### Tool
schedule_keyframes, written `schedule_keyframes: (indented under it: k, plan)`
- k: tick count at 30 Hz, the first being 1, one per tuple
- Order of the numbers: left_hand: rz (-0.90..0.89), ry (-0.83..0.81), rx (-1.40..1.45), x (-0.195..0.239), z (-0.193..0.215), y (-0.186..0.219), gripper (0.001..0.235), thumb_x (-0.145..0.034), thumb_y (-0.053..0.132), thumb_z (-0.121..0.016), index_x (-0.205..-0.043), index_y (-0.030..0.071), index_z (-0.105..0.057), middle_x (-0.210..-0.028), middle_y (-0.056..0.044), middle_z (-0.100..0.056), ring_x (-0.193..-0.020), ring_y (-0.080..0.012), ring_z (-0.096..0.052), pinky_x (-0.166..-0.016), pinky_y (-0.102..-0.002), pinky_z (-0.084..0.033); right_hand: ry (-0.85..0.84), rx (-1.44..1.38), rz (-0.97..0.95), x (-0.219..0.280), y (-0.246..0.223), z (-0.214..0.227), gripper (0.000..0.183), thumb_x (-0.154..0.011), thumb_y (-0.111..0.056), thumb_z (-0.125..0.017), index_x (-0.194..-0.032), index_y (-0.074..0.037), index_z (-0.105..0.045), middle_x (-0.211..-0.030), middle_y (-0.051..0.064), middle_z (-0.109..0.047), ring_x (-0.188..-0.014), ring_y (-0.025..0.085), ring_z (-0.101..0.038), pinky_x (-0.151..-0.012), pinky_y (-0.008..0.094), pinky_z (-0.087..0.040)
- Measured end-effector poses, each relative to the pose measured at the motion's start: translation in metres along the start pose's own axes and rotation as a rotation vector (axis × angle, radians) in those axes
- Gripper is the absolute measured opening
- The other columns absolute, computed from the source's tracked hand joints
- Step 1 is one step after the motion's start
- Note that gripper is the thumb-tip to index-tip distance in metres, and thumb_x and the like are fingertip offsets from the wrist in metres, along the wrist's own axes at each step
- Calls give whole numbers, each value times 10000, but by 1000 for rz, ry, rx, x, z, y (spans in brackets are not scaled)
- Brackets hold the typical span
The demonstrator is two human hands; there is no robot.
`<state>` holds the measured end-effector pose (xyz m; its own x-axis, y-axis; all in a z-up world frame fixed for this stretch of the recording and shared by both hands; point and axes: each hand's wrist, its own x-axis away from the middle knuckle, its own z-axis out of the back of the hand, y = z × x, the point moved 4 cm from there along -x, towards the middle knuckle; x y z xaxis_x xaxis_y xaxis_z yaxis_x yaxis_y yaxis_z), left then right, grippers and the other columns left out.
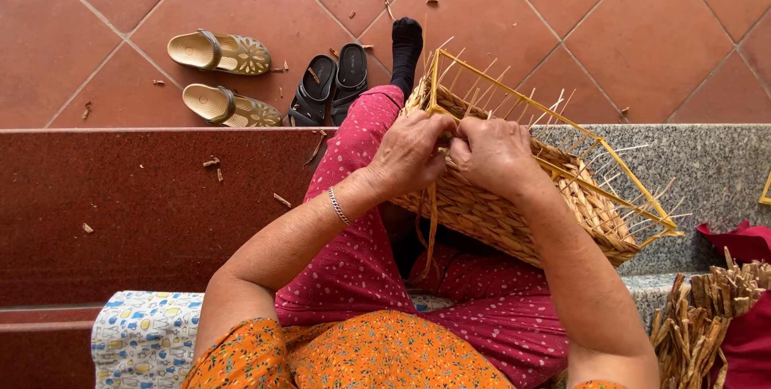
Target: The person weaves a rectangular basket by hand, interlacing dried palm strips through a yellow metal frame. They repeatedly pull the strips through the frame and tighten the weave to build up the basket walls.
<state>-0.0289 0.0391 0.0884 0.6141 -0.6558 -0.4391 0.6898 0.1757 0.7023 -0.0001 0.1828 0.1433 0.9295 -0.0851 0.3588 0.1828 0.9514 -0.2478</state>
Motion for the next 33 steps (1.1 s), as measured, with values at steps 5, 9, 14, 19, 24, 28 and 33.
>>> schedule_keyframes:
  k: [5, 9, 14, 19, 24, 28, 33]
  plan:
    - [-98, 36, -163, 8, -9, 4, 572, -787, -20, -620, -1341, 52, -499, -974, -62, -604, -928, -243, -584, -839, -404, -466, -35, 9, -71, 6, 5, -4, 251, -931, -311, -606, -1004, -113, -744, -868, 182, -748, -876, 391, -713, -880, 578, -510]
    - [-227, 97, -214, 16, -9, 4, 516, -836, 35, -657, -1322, 81, -491, -1113, -98, -585, -972, -237, -582, -864, -400, -468, -6, -166, -52, 11, 12, -12, 233, -938, -305, -640, -998, -115, -762, -816, 139, -754, -775, 326, -719, -796, 512, -548]
    - [-350, 78, -309, 22, 1, 12, 324, -894, 119, -699, -1189, 114, -563, -1159, -70, -575, -986, -202, -591, -908, -377, -497, -79, -694, -155, 18, 29, -33, 175, -968, -176, -644, -1010, -44, -751, -718, 71, -743, -595, 135, -681, -558, 318, -560]
    - [-295, 37, -227, 21, 10, 18, 361, -907, 151, -699, -1246, 57, -618, -1124, -47, -579, -999, -205, -597, -909, -367, -498, -166, -980, -186, 20, 36, -51, 190, -1004, -157, -611, -1049, -16, -731, -771, 58, -743, -564, 94, -649, -493, 242, -546]
    - [-310, -5, -273, 16, 7, 20, 335, -896, 157, -712, -1190, 37, -606, -1157, -95, -619, -1009, -237, -618, -899, -384, -518, -270, -948, -201, 25, 42, -48, 247, -997, -186, -581, -1165, -82, -729, -854, 12, -769, -618, 77, -684, -496, 259, -577]
    - [-225, 14, -105, 24, 16, 17, 206, -962, 34, -697, -1132, 38, -582, -1201, -102, -631, -1045, -263, -643, -938, -377, -549, -122, -766, 4, 33, 35, -35, 267, -983, -176, -666, -1205, -64, -766, -905, 50, -806, -714, 69, -684, -596, 234, -575]
    - [-148, -2, -3, 30, 23, 13, 190, -906, 39, -707, -1035, 47, -569, -1194, -120, -677, -1022, -318, -675, -891, -423, -526, 91, -768, -139, 34, 22, -45, 241, -1007, -249, -650, -1138, -69, -744, -804, 56, -776, -611, 113, -702, -559, 290, -578]
